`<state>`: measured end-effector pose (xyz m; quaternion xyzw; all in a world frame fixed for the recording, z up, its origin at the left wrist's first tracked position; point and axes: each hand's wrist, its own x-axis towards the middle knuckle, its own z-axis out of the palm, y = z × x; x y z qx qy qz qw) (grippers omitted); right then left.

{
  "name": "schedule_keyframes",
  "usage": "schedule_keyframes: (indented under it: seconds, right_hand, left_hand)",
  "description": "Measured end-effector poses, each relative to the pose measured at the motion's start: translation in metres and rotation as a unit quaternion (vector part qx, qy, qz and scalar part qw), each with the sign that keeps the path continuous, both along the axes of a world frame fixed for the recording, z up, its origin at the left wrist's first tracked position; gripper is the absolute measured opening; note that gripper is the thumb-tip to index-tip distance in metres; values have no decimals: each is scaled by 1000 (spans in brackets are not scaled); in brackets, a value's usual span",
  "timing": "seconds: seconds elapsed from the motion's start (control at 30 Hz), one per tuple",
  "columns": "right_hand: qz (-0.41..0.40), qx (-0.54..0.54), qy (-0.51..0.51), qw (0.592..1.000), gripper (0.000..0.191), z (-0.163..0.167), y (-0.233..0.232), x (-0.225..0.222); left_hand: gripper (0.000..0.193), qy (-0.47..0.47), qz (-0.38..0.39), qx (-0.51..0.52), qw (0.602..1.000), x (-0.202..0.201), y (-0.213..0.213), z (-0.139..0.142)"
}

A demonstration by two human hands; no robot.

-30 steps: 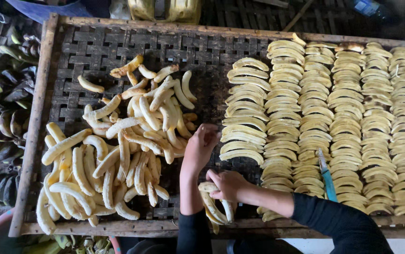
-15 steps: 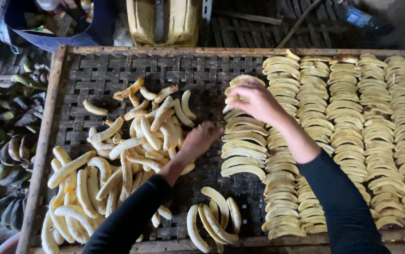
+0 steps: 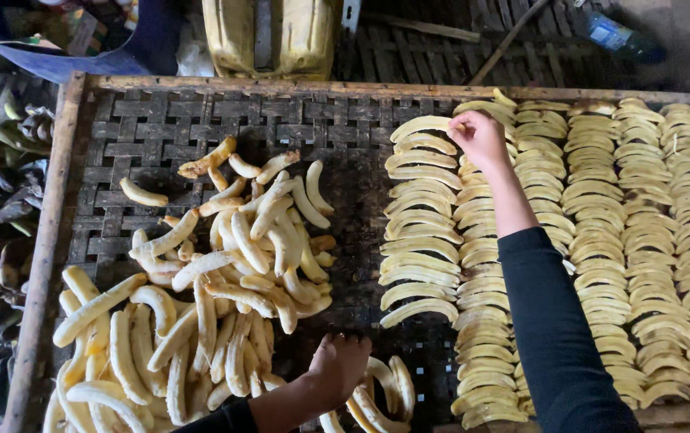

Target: The person sits on the floor peeling bananas by hand, placing peels in a basin, and occasionally trimming the banana tips with a small knife. They arrange the peeled bananas in neat rows on a woven drying tray, filling the rows one banana at a time.

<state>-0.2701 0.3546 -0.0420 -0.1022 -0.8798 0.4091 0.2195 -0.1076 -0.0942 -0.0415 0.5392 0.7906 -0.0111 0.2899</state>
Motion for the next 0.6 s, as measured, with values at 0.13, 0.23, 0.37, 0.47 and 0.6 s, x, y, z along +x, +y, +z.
schedule_keyframes:
  seconds: [0.13,0.23,0.37,0.47,0.6]
  right_hand:
    - [-15,87,-5,996,30,-6,2,-1]
    - [-22,109,-16,994,32,-2,-1,0]
    - [-52,195,17,979,29,20,-40,10]
    - [245,-176,-123,945,31,32,-102,42]
    - [508,-430,-263,698,70,41,-156,74]
  left_hand:
    - [40,-69,15,30,997,-3,-3,-6]
    - [46,-47,-86,-7,995,-12,5,5]
    - [21,6,-107,119,987,-24,5,41]
    - [21,76,-141,157,975,-52,14,69]
    - [23,63,63,143,986,-127,54,87]
